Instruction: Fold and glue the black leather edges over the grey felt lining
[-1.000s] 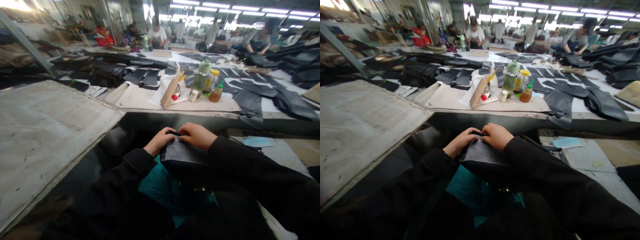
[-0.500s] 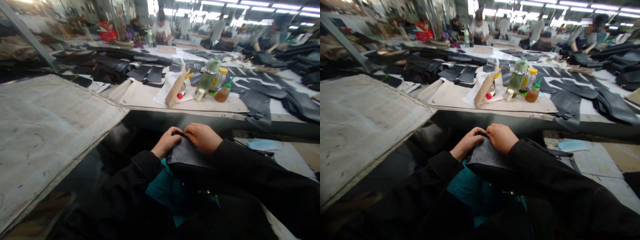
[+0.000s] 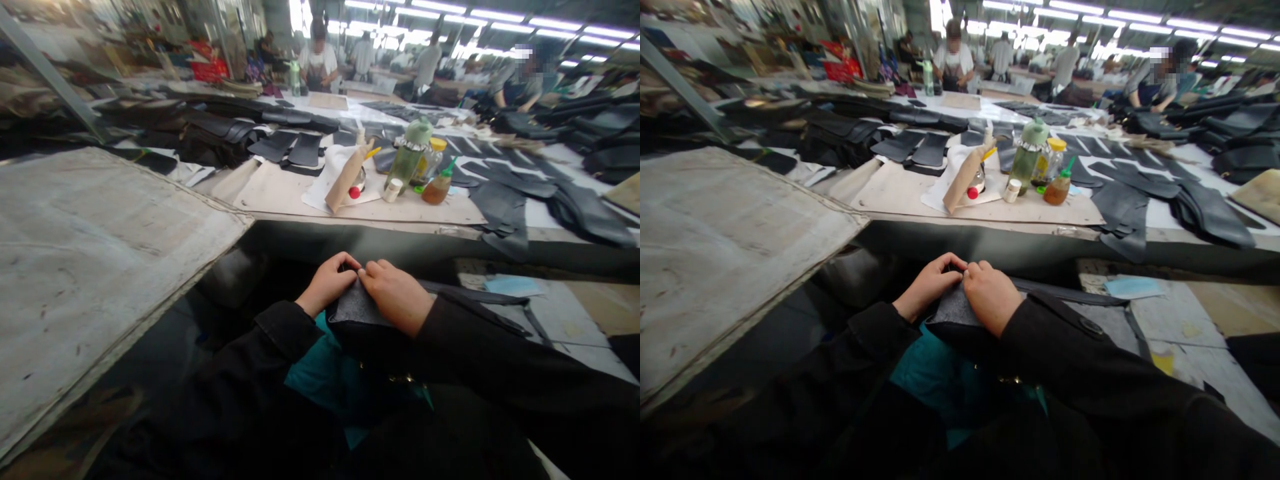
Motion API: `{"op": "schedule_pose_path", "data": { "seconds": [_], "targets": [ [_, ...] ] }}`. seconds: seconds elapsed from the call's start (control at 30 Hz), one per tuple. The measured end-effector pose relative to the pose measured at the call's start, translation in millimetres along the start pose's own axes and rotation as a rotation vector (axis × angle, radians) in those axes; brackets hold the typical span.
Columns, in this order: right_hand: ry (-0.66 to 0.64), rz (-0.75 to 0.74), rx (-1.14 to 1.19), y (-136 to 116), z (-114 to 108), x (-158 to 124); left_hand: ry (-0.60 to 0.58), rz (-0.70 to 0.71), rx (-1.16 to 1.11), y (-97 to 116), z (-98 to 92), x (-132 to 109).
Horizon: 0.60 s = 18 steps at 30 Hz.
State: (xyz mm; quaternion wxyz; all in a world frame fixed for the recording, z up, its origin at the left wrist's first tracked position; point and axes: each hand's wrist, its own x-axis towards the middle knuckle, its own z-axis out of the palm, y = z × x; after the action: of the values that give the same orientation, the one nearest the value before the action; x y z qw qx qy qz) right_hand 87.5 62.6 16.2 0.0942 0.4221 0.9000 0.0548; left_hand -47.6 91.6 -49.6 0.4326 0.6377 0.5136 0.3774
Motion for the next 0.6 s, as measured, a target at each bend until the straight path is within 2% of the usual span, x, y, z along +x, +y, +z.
{"op": "schedule_pose_path", "data": {
  "seconds": [0.2,0.3,0.37,0.5,0.6],
  "targets": [
    [-0.018,0.042,-0.037,0.3,1.0,-20.4,-0.131,0.188,0.175,3.3,-13.9,5.4],
    [-0.014,0.075,-0.056,9.6,3.9,-34.9,-0.236,0.374,0.425,9.0,-23.9,6.5],
    [-0.007,0.096,-0.089,15.6,6.5,-46.4,-0.279,0.451,0.598,14.6,-28.8,5.4],
    [0.034,0.145,-0.092,23.5,15.6,-68.0,-0.279,0.516,0.849,25.0,-30.3,-0.3],
    [0.109,0.152,0.071,32.9,22.9,-84.2,-0.238,0.522,0.927,28.1,-27.1,-5.4]
  ]
}}
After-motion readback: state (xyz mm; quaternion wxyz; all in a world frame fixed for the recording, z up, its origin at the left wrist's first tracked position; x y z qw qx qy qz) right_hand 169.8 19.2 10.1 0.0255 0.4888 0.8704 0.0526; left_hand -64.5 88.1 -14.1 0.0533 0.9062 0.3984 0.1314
